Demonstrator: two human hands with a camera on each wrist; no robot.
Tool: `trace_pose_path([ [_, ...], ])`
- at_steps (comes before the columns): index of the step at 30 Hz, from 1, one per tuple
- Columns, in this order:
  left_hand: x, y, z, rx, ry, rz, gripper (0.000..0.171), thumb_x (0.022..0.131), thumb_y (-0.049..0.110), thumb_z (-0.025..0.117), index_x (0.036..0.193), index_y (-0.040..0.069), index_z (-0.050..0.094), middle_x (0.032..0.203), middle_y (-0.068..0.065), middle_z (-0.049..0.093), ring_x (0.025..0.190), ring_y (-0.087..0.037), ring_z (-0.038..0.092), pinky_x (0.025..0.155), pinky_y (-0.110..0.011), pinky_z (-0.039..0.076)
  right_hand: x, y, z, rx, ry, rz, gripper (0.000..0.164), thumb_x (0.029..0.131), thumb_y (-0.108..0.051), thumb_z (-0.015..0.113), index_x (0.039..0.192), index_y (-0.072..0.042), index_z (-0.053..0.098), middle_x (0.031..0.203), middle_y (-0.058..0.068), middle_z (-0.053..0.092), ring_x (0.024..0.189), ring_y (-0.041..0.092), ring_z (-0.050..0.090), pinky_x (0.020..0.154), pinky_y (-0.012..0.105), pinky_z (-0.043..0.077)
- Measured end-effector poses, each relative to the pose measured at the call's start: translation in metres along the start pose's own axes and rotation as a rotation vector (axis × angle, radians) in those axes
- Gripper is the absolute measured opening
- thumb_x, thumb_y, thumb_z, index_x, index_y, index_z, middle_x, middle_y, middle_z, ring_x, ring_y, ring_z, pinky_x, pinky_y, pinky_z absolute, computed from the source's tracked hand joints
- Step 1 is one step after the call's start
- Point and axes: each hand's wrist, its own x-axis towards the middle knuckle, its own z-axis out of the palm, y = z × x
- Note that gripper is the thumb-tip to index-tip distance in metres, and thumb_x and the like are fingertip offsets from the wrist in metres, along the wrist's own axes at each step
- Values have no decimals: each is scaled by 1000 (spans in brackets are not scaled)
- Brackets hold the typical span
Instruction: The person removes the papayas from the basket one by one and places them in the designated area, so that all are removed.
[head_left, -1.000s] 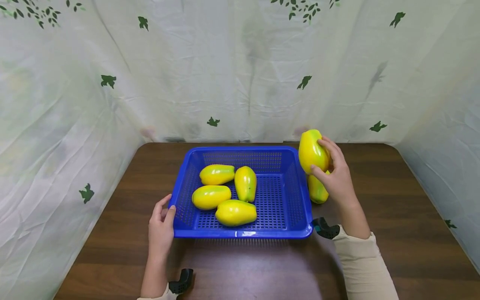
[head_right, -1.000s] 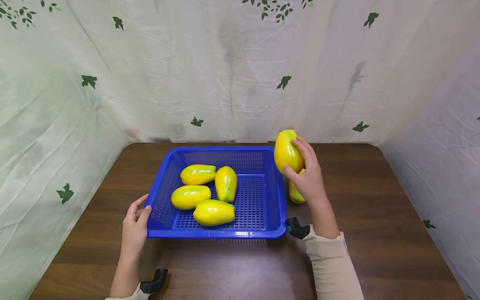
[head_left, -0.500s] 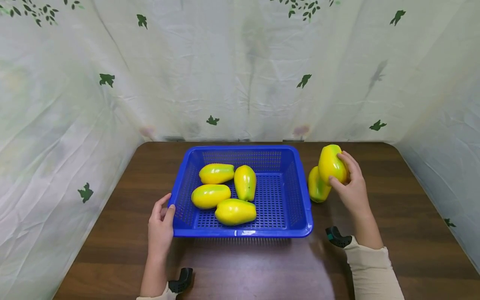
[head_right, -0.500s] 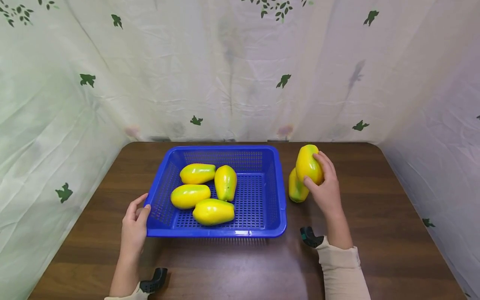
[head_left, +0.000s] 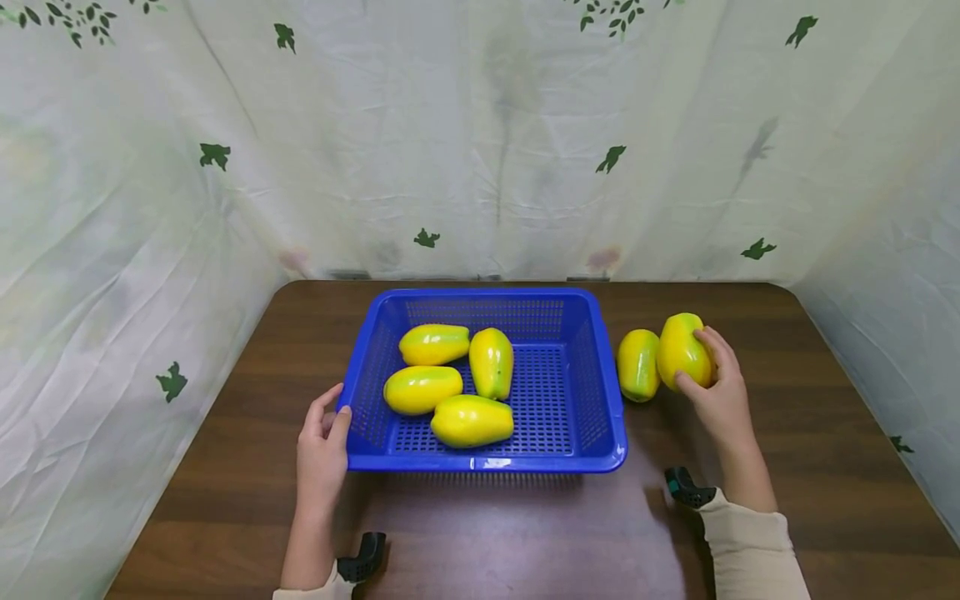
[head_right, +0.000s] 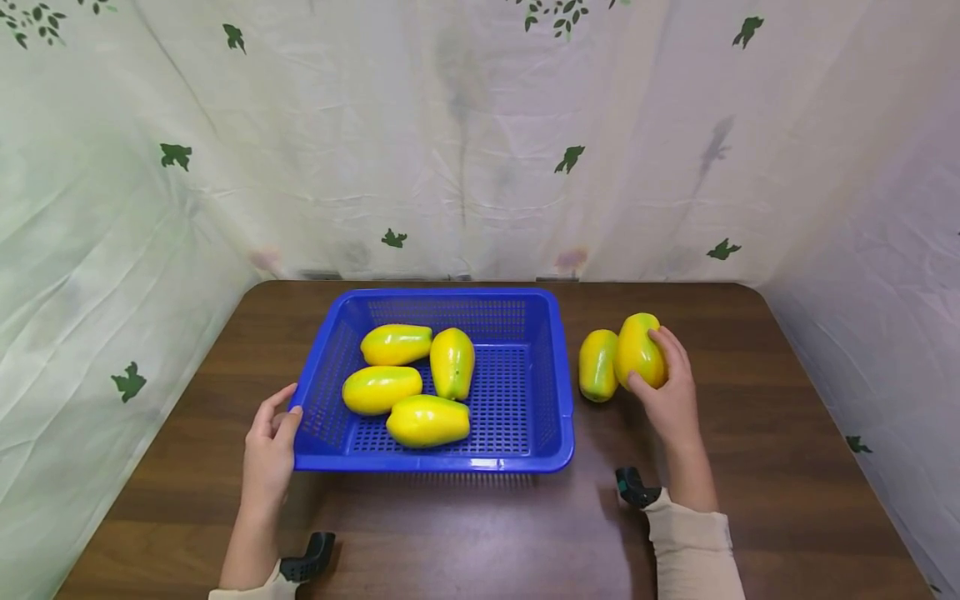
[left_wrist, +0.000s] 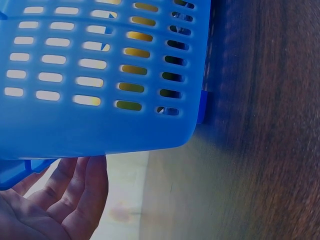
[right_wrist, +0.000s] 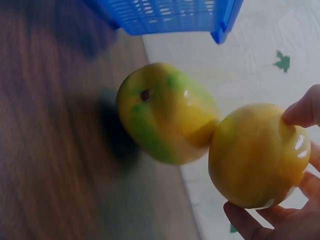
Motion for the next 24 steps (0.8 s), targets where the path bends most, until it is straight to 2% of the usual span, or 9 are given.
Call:
trace_pose_path([
  [7, -1, 2, 0, -9, 1, 10, 35, 95, 27, 43, 129, 19, 47, 92, -16, 57, 75, -22, 51, 61, -26, 43, 1, 30, -3, -12, 3, 11, 59, 83, -5, 59, 136, -4, 34, 143, 11, 24, 126, 29, 25, 95, 27, 25],
  [12, -1, 2, 0, -1, -8, 4, 36, 95, 27, 43, 130, 19, 46, 93, -16, 57, 76, -22, 51, 61, -25, 43, 1, 42, -6, -10, -37, 23, 58, 85, -8, 58, 137, -3, 32, 144, 12, 21, 126, 32, 23, 96, 28, 24],
  [15, -1, 1, -1, 3, -17, -3, 37, 95, 28, 41, 131, 19, 44, 94, -15, 56, 77, -22, 51, 62, -25, 42, 2, 48, -7, 0, -73, 30, 58, 85, -7, 58, 137, -3, 31, 145, 13, 20, 126, 35, 22, 98, 34, 23],
  [20, 0, 0, -1, 2, -21, -12, 38, 95, 28, 41, 132, 20, 43, 96, -15, 56, 79, -23, 50, 63, -25, 43, 1, 54, -8, 25, -121, 35, 59, 84, -4, 59, 136, -1, 31, 145, 17, 18, 128, 39, 17, 100, 52, 15],
  [24, 0, -1, -1, 1, -16, -12, 37, 95, 27, 42, 132, 20, 44, 95, -15, 56, 78, -23, 50, 62, -26, 42, 1, 53, -8, 36, -135, 40, 60, 83, -1, 59, 136, 2, 30, 144, 21, 17, 127, 42, 15, 98, 57, 12],
])
